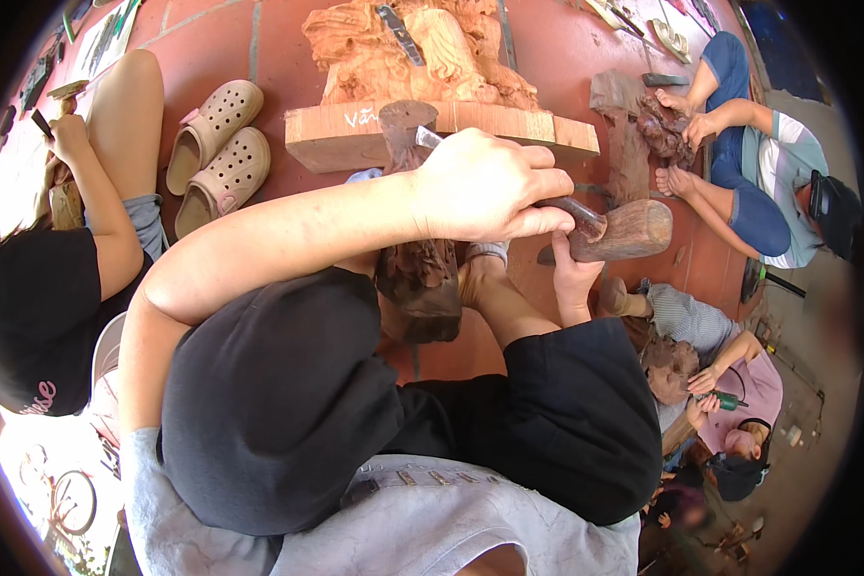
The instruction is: The person carves a wooden piece using a chisel and mallet. They repeatedly strike the chisel to shape the wood, occasionally adjusting the tool and the workpiece. The task continues throughout the clip with consistent hand-tool coordination.
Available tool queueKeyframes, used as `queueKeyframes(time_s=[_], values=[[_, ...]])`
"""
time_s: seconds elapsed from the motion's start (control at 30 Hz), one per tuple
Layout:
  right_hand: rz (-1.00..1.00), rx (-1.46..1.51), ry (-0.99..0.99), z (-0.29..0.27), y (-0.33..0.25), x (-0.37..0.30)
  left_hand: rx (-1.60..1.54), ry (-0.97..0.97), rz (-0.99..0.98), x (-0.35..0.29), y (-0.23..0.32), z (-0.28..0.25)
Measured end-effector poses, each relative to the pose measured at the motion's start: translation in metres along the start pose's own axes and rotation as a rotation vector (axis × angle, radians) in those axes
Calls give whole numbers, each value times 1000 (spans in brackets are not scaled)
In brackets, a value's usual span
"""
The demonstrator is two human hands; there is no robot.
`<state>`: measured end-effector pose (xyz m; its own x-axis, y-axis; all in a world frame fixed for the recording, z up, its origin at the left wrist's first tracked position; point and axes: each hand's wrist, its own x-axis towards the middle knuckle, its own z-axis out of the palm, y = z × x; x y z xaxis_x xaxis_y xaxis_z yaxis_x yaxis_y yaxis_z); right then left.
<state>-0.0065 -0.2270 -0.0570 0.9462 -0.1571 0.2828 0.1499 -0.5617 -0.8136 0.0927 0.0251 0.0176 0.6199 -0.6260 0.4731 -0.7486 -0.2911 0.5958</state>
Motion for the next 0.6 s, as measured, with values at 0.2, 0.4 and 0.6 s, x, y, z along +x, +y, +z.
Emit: queueKeyframes(time_s=[0.2, 0.4, 0.6], values=[[69, 228, 96, -3, 6, -2, 11, -44, -28, -2, -3, 0], [67, -7, -58, -3, 19, -13, -10, 111, 43, -2, -6, 3], [-43, -20, 24, 6, 17, -12, -20, 18, -4, -4, -5, -1]])
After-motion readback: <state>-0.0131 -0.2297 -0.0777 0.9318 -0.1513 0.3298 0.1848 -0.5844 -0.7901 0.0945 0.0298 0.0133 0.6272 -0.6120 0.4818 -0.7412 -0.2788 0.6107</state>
